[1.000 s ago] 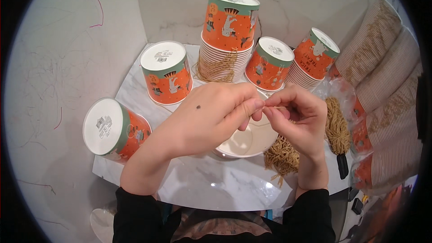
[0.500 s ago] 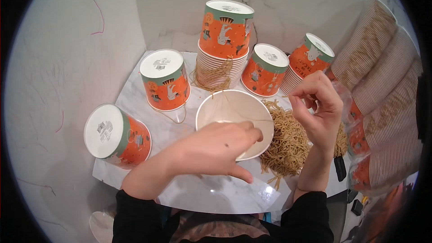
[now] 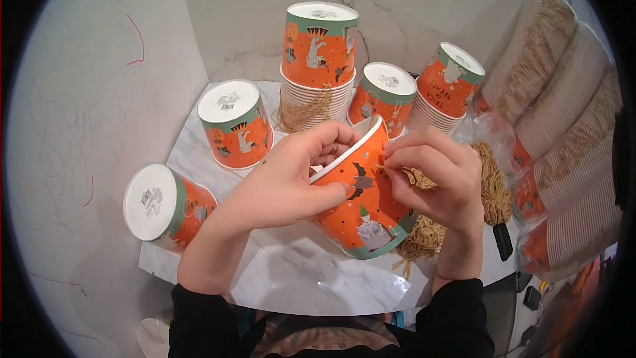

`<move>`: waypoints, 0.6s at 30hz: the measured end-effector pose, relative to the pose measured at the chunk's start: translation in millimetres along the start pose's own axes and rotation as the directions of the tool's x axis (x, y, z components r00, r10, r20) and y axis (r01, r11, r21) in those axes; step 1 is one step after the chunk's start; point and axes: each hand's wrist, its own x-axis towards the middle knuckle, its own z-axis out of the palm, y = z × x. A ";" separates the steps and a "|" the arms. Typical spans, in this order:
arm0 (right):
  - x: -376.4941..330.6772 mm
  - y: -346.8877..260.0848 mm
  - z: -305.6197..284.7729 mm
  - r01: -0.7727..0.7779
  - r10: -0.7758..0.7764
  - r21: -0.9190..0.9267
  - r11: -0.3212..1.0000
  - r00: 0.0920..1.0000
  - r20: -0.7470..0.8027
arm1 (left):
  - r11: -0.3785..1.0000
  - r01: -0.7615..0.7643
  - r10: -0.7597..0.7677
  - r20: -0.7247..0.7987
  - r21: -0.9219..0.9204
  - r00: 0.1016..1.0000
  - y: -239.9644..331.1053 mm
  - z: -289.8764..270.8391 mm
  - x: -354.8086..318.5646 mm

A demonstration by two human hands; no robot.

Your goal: Attaching string handles to small decorative paper buckets.

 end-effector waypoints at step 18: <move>3.1 -4.4 14.6 0.009 -0.007 -0.134 0.991 1.000 0.014 | 0.974 -0.022 0.016 0.029 0.224 0.999 -5.7 -3.3 -1.2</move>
